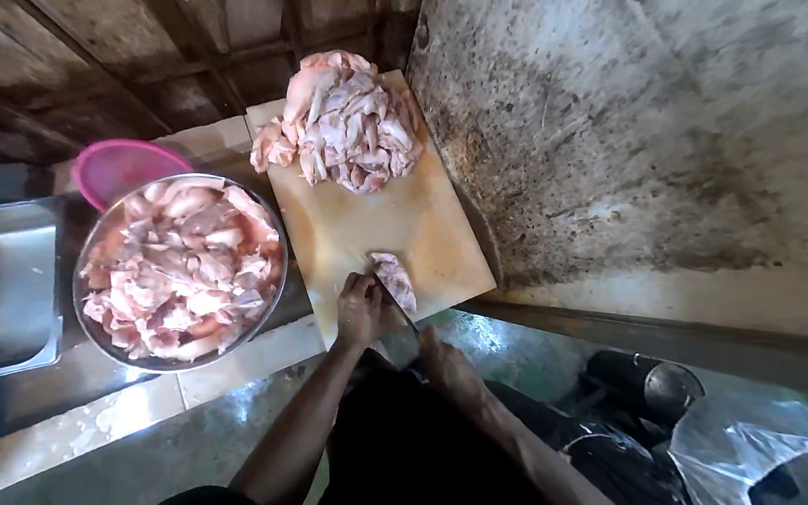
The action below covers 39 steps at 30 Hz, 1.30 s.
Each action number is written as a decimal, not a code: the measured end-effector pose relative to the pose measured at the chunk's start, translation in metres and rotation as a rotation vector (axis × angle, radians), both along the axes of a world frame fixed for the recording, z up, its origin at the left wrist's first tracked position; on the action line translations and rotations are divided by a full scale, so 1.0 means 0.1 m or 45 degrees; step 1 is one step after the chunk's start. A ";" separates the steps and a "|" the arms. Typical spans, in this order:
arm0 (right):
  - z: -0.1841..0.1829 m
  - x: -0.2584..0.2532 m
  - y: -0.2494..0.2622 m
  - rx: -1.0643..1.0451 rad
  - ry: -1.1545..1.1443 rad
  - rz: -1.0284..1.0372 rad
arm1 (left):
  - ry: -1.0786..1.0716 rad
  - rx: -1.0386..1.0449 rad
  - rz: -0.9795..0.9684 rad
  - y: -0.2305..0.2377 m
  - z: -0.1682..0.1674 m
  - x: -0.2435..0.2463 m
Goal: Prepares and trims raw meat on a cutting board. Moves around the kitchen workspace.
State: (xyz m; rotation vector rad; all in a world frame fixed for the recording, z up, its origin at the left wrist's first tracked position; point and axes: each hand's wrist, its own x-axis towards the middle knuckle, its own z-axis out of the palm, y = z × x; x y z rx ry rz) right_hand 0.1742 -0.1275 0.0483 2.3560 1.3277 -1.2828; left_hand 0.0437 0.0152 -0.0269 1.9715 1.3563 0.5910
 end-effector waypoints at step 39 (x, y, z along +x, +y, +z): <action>-0.16 -0.18 0.07 -0.089 0.019 -0.042 | 0.082 -0.027 -0.084 0.03 0.03 -0.14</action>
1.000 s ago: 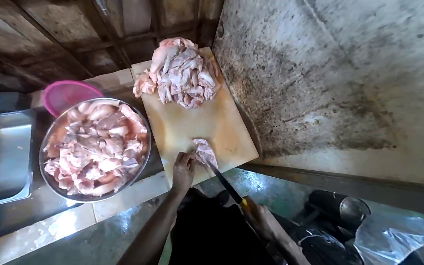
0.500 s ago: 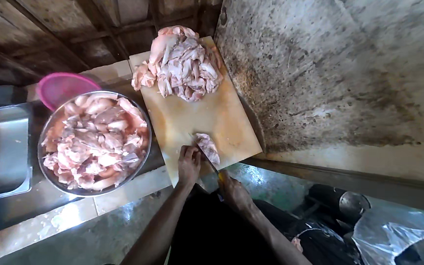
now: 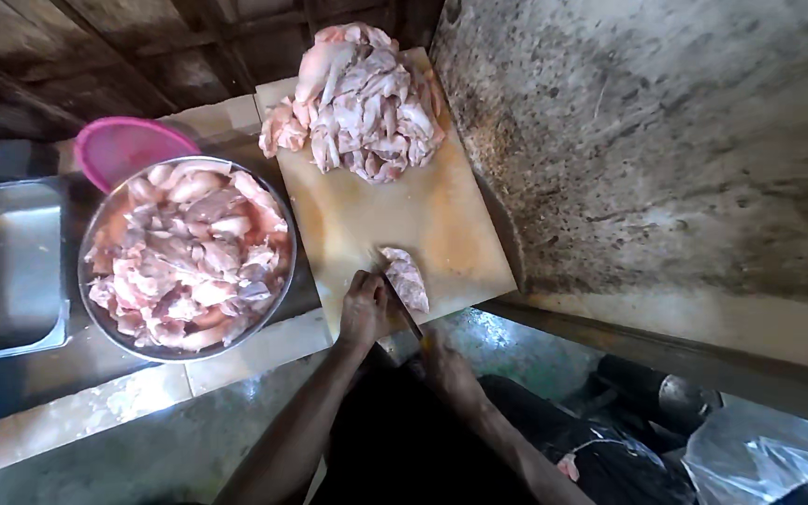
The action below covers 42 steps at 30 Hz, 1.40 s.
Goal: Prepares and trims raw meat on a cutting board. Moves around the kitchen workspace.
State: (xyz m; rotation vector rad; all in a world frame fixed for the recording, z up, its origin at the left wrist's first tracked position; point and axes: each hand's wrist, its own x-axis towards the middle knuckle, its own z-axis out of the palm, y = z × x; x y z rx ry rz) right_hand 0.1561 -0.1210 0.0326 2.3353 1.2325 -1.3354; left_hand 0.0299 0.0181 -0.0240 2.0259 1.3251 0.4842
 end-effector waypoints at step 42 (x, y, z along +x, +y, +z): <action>-0.05 0.03 0.01 0.222 0.254 -0.120 | 0.023 -0.009 0.090 -0.03 0.02 -0.10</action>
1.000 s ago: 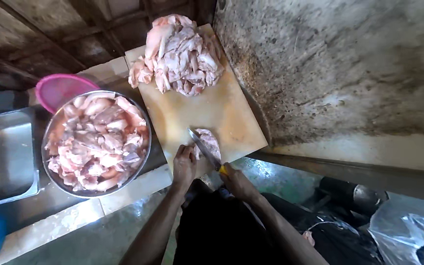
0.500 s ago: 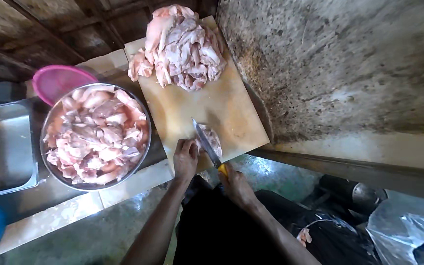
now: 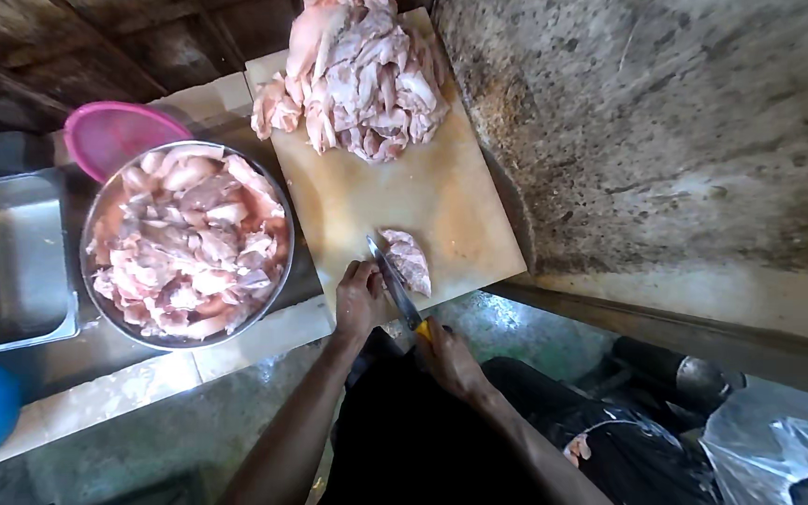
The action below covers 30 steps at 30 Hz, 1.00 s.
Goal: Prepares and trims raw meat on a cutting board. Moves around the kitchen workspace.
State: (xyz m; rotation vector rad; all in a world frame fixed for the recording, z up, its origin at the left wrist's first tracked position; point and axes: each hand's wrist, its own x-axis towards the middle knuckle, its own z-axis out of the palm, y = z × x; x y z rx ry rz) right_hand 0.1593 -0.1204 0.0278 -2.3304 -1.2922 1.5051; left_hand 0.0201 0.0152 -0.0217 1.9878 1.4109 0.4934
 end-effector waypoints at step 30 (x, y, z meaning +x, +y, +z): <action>0.03 0.37 -0.05 -0.077 -0.009 0.147 | 0.153 -0.076 0.060 0.02 0.05 -0.35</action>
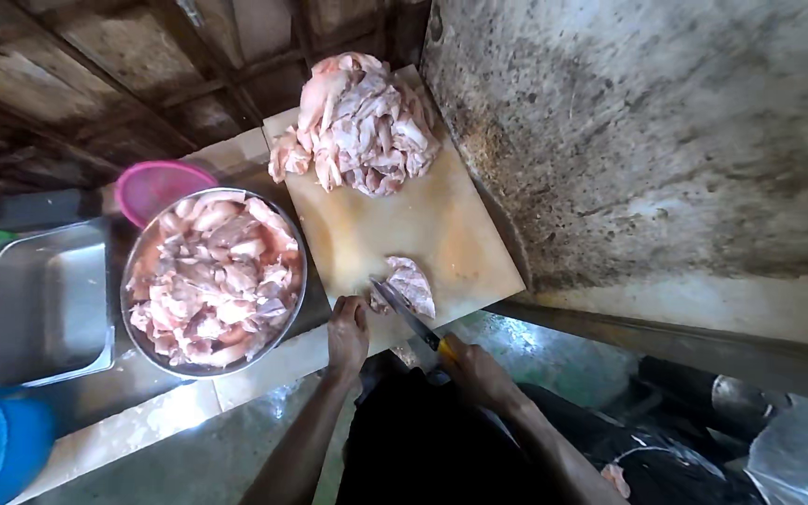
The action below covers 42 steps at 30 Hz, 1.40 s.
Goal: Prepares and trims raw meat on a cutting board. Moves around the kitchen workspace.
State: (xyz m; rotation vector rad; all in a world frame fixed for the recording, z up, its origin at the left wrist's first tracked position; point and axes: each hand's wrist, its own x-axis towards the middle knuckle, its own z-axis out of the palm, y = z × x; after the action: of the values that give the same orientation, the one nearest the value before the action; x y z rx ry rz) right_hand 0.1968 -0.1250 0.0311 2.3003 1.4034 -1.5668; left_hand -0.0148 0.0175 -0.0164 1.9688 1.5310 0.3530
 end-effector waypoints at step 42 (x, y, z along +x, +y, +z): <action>0.03 0.08 -0.18 0.786 -0.192 -0.596 | -1.423 -0.945 0.162 0.24 1.13 0.08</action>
State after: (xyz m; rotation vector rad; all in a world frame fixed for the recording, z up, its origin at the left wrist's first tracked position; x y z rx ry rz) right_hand 0.2046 -0.1429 0.0344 3.2192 1.5526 -1.0821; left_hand -0.0064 0.0415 0.0968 0.8043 0.8258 0.6652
